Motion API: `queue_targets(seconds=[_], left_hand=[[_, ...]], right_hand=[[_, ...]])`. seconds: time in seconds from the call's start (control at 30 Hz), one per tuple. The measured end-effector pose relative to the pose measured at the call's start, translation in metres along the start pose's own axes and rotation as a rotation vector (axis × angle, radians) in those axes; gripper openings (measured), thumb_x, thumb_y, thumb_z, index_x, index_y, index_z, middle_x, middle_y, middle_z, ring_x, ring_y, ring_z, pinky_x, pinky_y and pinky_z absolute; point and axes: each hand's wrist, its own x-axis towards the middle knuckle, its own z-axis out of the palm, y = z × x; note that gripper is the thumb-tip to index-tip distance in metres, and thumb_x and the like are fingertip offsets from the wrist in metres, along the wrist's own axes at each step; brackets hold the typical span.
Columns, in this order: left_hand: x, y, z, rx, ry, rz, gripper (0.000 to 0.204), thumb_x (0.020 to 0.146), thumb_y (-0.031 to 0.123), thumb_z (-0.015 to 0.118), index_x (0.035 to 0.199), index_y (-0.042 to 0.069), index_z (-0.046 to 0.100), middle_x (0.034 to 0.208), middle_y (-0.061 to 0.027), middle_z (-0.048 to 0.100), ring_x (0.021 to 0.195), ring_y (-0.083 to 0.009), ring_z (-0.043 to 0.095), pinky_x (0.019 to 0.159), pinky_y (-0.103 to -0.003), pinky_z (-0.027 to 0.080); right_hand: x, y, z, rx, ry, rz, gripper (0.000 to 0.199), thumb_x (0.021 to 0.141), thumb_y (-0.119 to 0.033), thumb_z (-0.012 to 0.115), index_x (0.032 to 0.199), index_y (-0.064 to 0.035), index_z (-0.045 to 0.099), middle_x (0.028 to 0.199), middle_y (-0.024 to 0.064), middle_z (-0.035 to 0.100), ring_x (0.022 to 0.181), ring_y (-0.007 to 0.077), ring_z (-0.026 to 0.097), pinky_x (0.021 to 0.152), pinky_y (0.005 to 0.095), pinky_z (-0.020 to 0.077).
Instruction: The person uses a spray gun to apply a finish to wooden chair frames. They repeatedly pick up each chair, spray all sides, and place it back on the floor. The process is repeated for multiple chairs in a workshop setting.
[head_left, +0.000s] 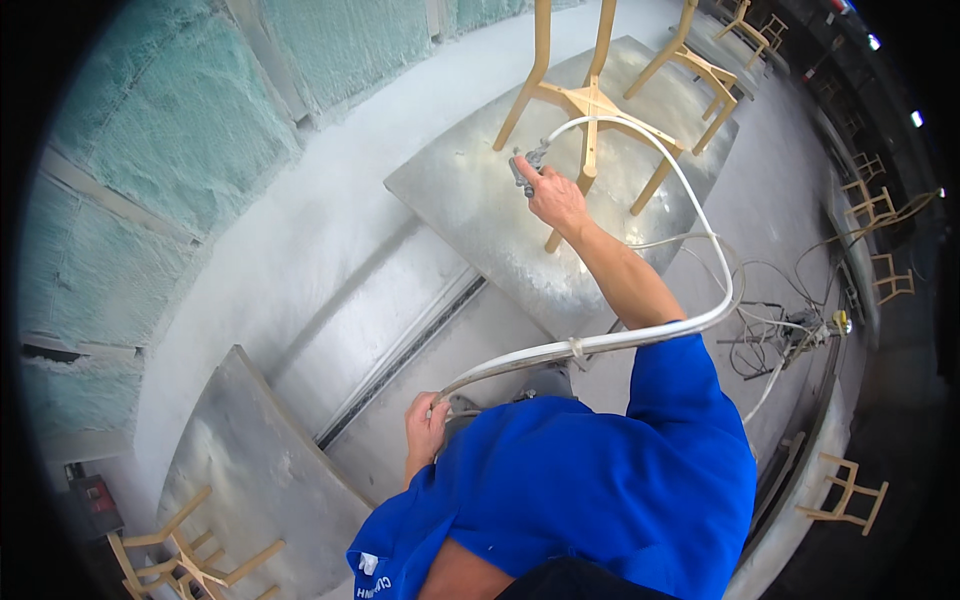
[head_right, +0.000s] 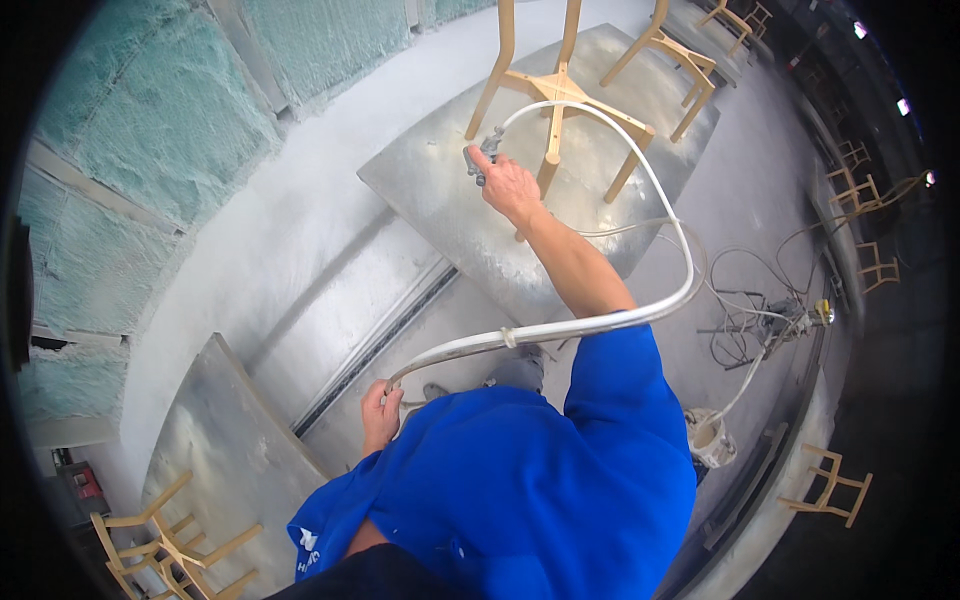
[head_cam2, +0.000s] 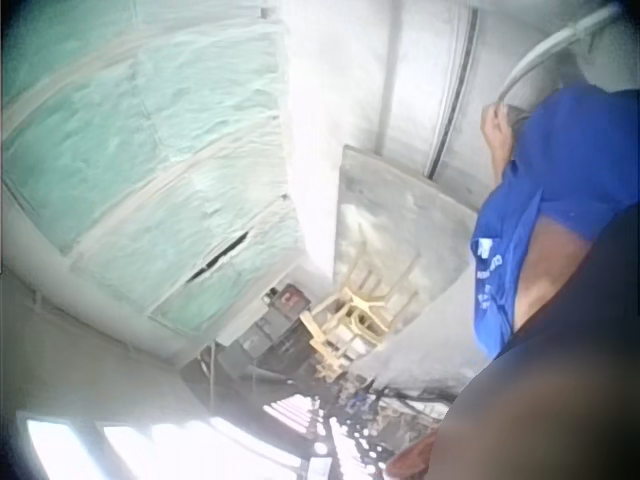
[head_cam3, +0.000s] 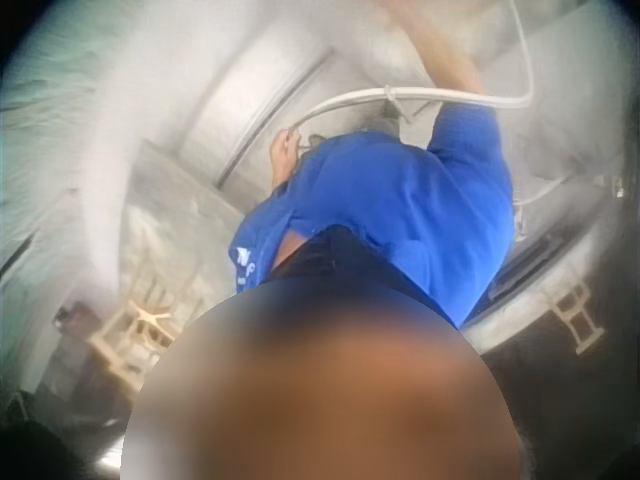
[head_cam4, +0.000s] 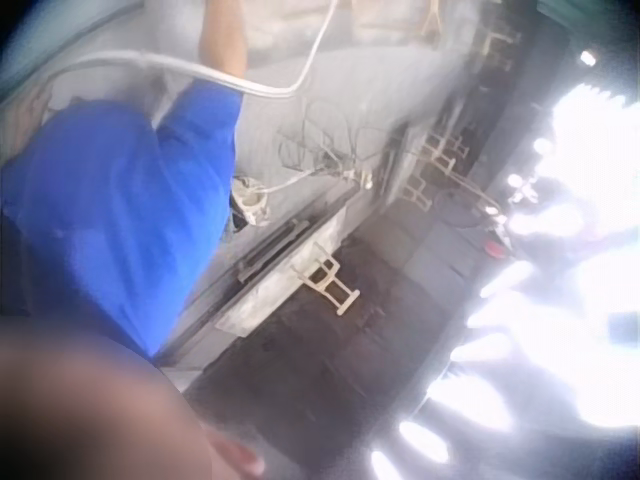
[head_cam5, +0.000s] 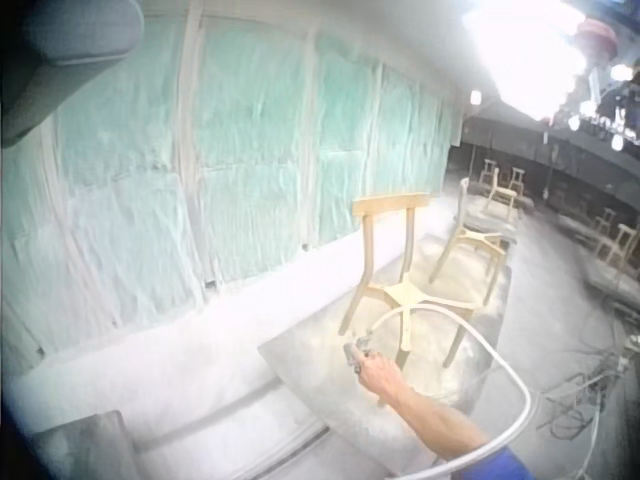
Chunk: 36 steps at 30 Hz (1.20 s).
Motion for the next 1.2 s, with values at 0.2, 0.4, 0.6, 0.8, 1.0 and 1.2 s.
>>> queue_targets(seconds=[0.2, 0.4, 0.6, 0.8, 1.0, 1.2], left_hand=[[0.008, 0.018, 0.064, -0.013, 0.091, -0.030, 0.012, 0.087, 0.007, 0.073, 0.094, -0.001, 0.068, 0.082, -0.0140, 0.066, 0.073, -0.0265, 0.064, 0.070, -0.036, 0.050], [0.032, 0.067, 0.161, -0.073, 0.010, 0.029, 0.008, 0.086, 0.004, 0.072, 0.089, -0.001, 0.066, 0.079, -0.0080, 0.061, 0.072, -0.0190, 0.058, 0.068, -0.032, 0.047], [0.067, 0.107, 0.223, -0.071, -0.119, 0.163, 0.010, 0.084, 0.005, 0.075, 0.091, 0.000, 0.068, 0.082, -0.0108, 0.064, 0.073, -0.0244, 0.060, 0.068, -0.034, 0.047], [0.089, 0.119, 0.268, -0.179, -0.224, 0.300, 0.012, 0.085, 0.009, 0.077, 0.091, 0.002, 0.069, 0.083, -0.0110, 0.065, 0.076, -0.0280, 0.062, 0.069, -0.036, 0.049], [0.097, 0.103, 0.261, -0.131, -0.279, 0.386, 0.017, 0.091, 0.021, 0.075, 0.088, 0.005, 0.068, 0.084, -0.0107, 0.064, 0.079, -0.0328, 0.063, 0.070, -0.040, 0.050], [0.095, 0.079, 0.242, -0.035, -0.413, 0.322, 0.017, 0.091, 0.020, 0.075, 0.092, 0.006, 0.067, 0.085, -0.0121, 0.065, 0.083, -0.0329, 0.065, 0.073, -0.040, 0.049]], right_hand=[[0.032, 0.036, 0.000, -0.065, -0.308, -0.211, 0.061, 0.092, -0.009, 0.056, 0.148, -0.0314, 0.046, 0.108, 0.0204, 0.071, 0.098, 0.0401, 0.072, 0.084, 0.0500, 0.0589], [0.023, 0.088, -0.049, -0.002, -0.394, -0.274, 0.061, 0.092, -0.010, 0.058, 0.149, -0.0322, 0.050, 0.105, 0.0189, 0.070, 0.097, 0.0385, 0.072, 0.082, 0.0484, 0.0594], [0.017, 0.155, -0.141, -0.027, 0.024, -0.444, 0.074, 0.085, -0.011, 0.068, 0.152, -0.0343, 0.047, 0.098, 0.0155, 0.066, 0.087, 0.0348, 0.071, 0.073, 0.0467, 0.0590], [0.004, 0.157, -0.198, -0.180, 0.127, -0.501, 0.084, 0.077, -0.007, 0.075, 0.151, -0.0361, 0.049, 0.099, 0.0102, 0.065, 0.087, 0.0293, 0.070, 0.068, 0.0424, 0.0586], [0.002, 0.152, -0.228, -0.178, 0.135, -0.422, 0.088, 0.074, -0.004, 0.074, 0.151, -0.0388, 0.048, 0.100, 0.0089, 0.067, 0.082, 0.0327, 0.070, 0.071, 0.0434, 0.0587], [0.000, 0.174, -0.237, -0.098, -0.048, -0.305, 0.080, 0.079, -0.006, 0.071, 0.149, -0.0389, 0.051, 0.103, 0.0107, 0.069, 0.087, 0.0365, 0.070, 0.075, 0.0464, 0.0585]])
